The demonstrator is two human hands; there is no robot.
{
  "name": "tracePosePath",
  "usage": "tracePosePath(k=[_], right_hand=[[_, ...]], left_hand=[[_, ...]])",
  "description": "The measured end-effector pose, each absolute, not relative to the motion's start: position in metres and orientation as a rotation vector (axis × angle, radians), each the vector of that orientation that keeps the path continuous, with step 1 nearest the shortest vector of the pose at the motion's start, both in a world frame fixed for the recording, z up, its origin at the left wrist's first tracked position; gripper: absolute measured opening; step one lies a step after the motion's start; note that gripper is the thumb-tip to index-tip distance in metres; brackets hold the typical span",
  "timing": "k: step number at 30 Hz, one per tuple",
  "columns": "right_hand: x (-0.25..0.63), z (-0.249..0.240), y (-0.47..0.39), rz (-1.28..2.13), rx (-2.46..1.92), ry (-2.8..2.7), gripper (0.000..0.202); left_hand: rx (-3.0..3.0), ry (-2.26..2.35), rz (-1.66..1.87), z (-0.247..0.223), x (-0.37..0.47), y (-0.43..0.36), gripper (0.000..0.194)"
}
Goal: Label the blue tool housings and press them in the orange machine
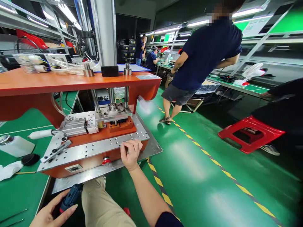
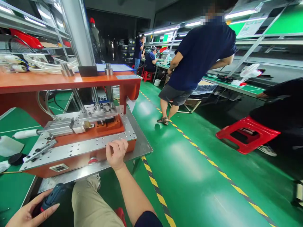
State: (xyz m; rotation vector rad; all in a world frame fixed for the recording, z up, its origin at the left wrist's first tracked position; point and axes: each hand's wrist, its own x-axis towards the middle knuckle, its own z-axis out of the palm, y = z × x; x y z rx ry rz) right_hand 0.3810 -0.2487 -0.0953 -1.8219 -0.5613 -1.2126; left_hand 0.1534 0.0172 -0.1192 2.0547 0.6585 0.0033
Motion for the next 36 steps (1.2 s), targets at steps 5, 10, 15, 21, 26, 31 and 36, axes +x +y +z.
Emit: tracePosePath(k=[5,10,15,21,26,31,36], right_hand=[[0.403,-0.055,-0.275,-1.068,-1.933,-0.735,0.007],[0.477,0.002,-0.284,-0.836,-2.078,-1.021,0.036],[0.536,0.03,-0.261,-0.305,-2.262,-1.323,0.03],[0.516,0.028,-0.27,-0.473,-2.073,-1.11,0.03],[0.458,0.003,-0.323,-0.761,-1.745,-0.695,0.034],[0.435,-0.047,-0.379,-0.662,-1.693,-0.399,0.04],[0.443,-0.076,-0.394,-0.452,-1.482,-0.119,0.052]], left_hand=[[2.039,0.641,0.001,-0.099,0.154,0.004,0.068],[2.036,0.482,0.014,-0.063,0.165,-0.008,0.06],[2.206,0.285,0.107,0.008,0.218,-0.035,0.054],[2.465,-0.12,0.379,0.071,0.323,-0.067,0.047],[2.663,-0.23,0.382,0.076,0.401,-0.081,0.04],[2.759,-0.282,0.269,0.064,0.436,-0.091,0.034],[2.794,-0.319,0.221,0.049,0.439,-0.107,0.052]])
